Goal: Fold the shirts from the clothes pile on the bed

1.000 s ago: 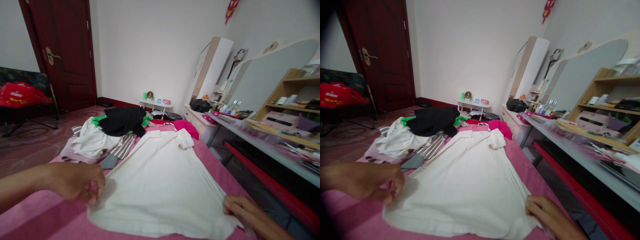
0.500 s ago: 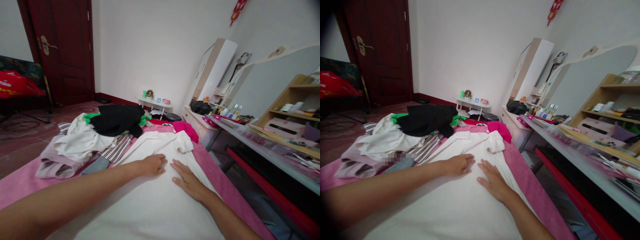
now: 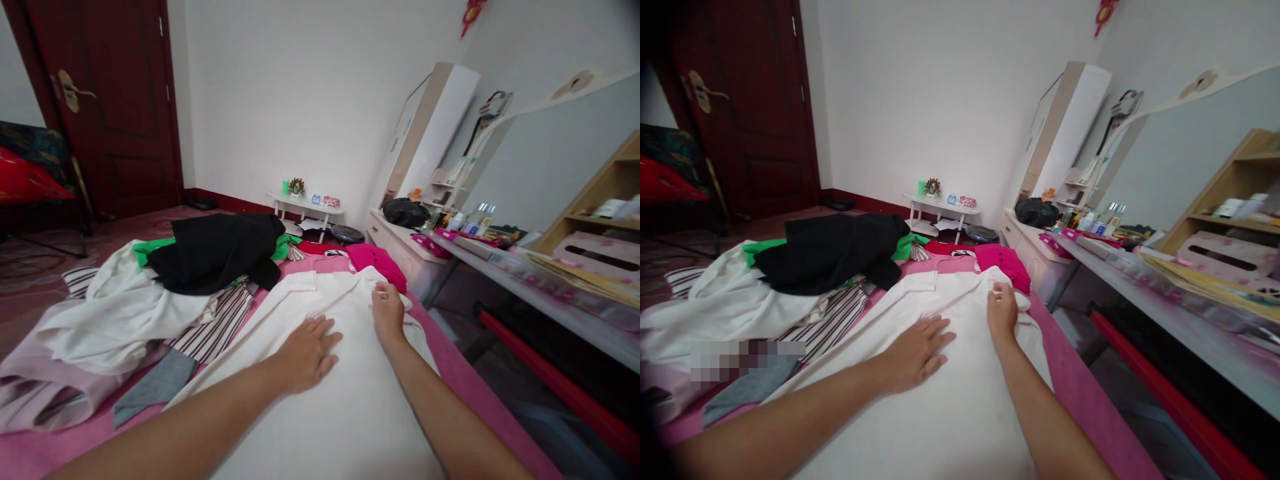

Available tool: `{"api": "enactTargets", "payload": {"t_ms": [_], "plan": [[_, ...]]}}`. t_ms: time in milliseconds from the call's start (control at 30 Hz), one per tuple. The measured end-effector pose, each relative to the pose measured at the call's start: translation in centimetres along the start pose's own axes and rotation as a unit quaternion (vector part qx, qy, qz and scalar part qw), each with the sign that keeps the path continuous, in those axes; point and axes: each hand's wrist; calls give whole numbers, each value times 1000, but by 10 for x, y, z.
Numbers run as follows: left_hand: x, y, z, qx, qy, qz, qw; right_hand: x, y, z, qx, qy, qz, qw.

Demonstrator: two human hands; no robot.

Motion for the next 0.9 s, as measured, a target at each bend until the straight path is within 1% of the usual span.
{"api": "enactTargets", "payload": {"t_ms": [67, 133, 200, 300, 333, 400, 467, 500, 533, 567, 600, 633, 667, 700, 733, 767, 800, 833, 867, 900], "plan": [[0, -1, -2, -8, -2, -2, 1000, -2, -1, 21, 28, -49, -13, 998], [0, -2, -3, -18, -5, -3, 1000, 0, 6, 31, 48, -69, -9, 996], [-1, -2, -4, -30, -9, -4, 1000, 6, 20, 31, 58, -38, 18, 997], [-2, -2, -3, -58, -10, -17, 998, 20, 45, 22, 76, 45, 75, 993], [0, -3, -2, -72, -4, -26, 997, 23, 52, 19, 88, 67, 90, 990], [6, -9, -3, -94, 24, -40, 994, 27, 62, 16, 119, 90, 112, 982], [20, -23, -5, -80, 65, -47, 994, 26, 67, 16, 152, 91, 127, 976], [30, -33, -7, -59, 84, -56, 993, 25, 68, 17, 166, 87, 132, 973], [41, -46, -10, -33, 94, -83, 992, 24, 68, 18, 177, 81, 135, 971], [53, -61, -12, -8, 95, -123, 988, 23, 68, 19, 186, 76, 137, 970], [65, -77, -15, 9, 86, -176, 981, 23, 68, 20, 194, 71, 138, 969], [78, -93, -17, 19, 64, -232, 970, 23, 68, 21, 200, 68, 139, 968], [89, -108, -19, 22, 42, -271, 962, 23, 67, 21, 204, 66, 141, 966], [99, -122, -21, 20, 18, -296, 955, 23, 67, 22, 208, 64, 143, 965], [108, -133, -22, 16, -3, -306, 952, 23, 66, 22, 211, 64, 147, 964], [115, -140, -24, 13, -18, -304, 952, 23, 65, 22, 214, 66, 152, 963], [120, -142, -26, 13, -28, -300, 954, 23, 63, 22, 216, 69, 157, 961], [123, -140, -29, 15, -31, -291, 956, 23, 62, 22, 218, 74, 164, 959], [123, -132, -32, 20, -25, -280, 960, 23, 60, 22, 220, 81, 170, 957], [122, -120, -35, 22, -13, -267, 963, 22, 58, 21, 222, 90, 174, 955]]}}
Point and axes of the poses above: each hand's wrist, its own x-axis towards the middle knuckle, its own z-axis out of the palm, y = z × x, and after that the axes turned 6 degrees about x, right-handed
